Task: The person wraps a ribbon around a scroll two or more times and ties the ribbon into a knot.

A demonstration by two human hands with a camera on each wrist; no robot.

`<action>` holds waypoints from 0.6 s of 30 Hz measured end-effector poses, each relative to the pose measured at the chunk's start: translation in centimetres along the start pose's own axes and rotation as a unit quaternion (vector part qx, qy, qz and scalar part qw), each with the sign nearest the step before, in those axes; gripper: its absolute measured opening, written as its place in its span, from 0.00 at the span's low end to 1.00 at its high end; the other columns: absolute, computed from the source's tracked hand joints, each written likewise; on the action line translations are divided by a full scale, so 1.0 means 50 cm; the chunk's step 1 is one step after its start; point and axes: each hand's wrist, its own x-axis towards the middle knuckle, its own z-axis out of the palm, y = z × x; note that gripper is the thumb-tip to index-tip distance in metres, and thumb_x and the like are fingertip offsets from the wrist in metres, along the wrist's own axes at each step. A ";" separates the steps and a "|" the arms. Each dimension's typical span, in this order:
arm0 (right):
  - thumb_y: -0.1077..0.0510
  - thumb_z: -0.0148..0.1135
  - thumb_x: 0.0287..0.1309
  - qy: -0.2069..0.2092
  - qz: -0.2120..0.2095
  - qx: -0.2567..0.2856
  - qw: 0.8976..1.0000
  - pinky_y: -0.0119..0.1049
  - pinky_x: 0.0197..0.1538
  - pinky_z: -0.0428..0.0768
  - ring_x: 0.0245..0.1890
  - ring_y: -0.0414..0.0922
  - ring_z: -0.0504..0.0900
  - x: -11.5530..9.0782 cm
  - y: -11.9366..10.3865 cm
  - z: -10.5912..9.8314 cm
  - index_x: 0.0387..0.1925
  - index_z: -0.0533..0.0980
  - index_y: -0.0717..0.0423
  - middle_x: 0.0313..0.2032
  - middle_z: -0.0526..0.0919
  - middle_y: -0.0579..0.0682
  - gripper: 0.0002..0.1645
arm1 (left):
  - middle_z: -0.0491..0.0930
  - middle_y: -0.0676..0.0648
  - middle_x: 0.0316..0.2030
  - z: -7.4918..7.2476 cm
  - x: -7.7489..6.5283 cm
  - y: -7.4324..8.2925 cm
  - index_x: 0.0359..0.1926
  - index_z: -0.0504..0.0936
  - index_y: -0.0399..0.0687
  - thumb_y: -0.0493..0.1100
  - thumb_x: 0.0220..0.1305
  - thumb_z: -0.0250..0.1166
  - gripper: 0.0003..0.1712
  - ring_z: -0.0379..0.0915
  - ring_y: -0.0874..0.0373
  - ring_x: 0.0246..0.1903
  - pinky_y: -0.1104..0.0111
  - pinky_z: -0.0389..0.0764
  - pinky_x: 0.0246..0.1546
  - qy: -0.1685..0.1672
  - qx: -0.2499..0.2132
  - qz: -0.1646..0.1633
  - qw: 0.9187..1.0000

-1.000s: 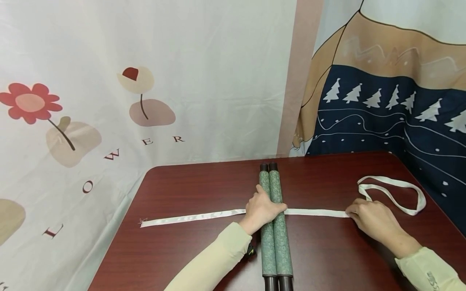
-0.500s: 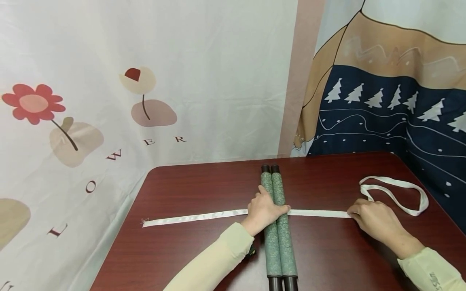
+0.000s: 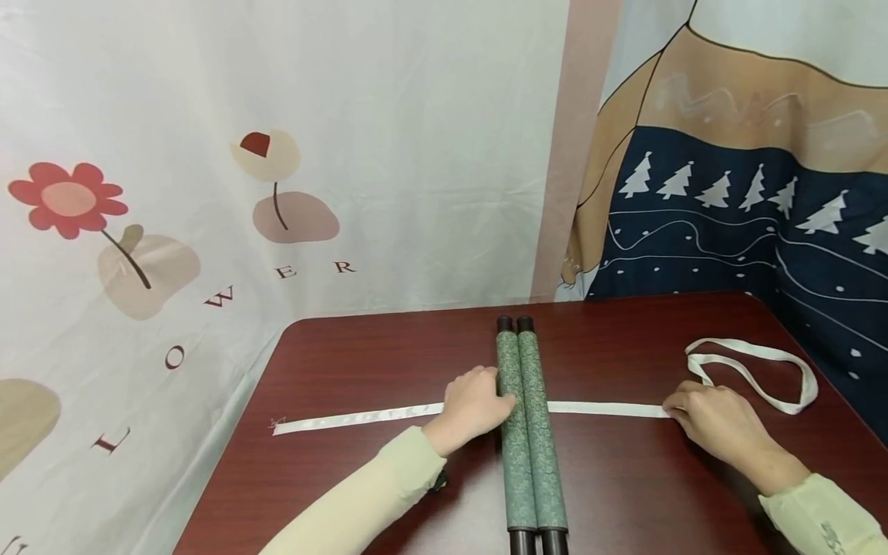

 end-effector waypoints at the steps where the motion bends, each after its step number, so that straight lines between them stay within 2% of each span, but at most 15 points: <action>1: 0.61 0.75 0.33 -0.001 -0.001 0.001 1.000 0.40 0.20 0.77 0.20 0.40 0.76 0.000 0.001 0.000 0.23 0.83 0.46 0.26 0.81 0.43 0.11 | 0.74 0.51 0.28 -0.006 -0.003 -0.008 0.31 0.78 0.50 0.53 0.49 0.60 0.13 0.71 0.53 0.29 0.56 0.75 0.29 0.004 0.006 0.010 1.000; 6: 0.62 0.75 0.32 0.000 -0.001 -0.003 1.000 0.40 0.20 0.77 0.20 0.40 0.76 0.002 0.000 -0.003 0.23 0.83 0.46 0.26 0.81 0.43 0.11 | 0.75 0.51 0.32 -0.023 -0.013 -0.041 0.39 0.79 0.48 0.48 0.39 0.61 0.21 0.68 0.54 0.32 0.58 0.76 0.27 0.012 0.044 0.046 0.998; 11: 0.62 0.74 0.33 -0.005 0.002 -0.002 1.000 0.40 0.21 0.77 0.20 0.40 0.77 0.003 -0.002 -0.002 0.24 0.83 0.46 0.26 0.81 0.43 0.11 | 0.72 0.53 0.27 -0.021 -0.020 -0.072 0.29 0.77 0.52 0.48 0.36 0.64 0.13 0.67 0.54 0.28 0.62 0.73 0.22 0.012 0.063 0.062 0.996; 15: 0.61 0.75 0.34 -0.015 0.006 0.001 1.000 0.41 0.22 0.78 0.21 0.41 0.77 0.001 -0.003 -0.001 0.24 0.83 0.46 0.26 0.81 0.43 0.11 | 0.71 0.55 0.23 -0.016 -0.026 -0.090 0.21 0.75 0.56 0.46 0.36 0.64 0.06 0.68 0.54 0.26 0.62 0.71 0.21 0.009 0.057 0.067 0.996; 18: 0.61 0.75 0.34 -0.020 0.009 -0.001 1.000 0.41 0.22 0.78 0.21 0.41 0.77 0.001 -0.003 -0.001 0.24 0.83 0.46 0.26 0.81 0.43 0.11 | 0.70 0.56 0.20 -0.013 -0.029 -0.100 0.15 0.73 0.58 0.43 0.35 0.63 0.06 0.70 0.55 0.25 0.61 0.70 0.18 0.009 0.047 0.071 0.996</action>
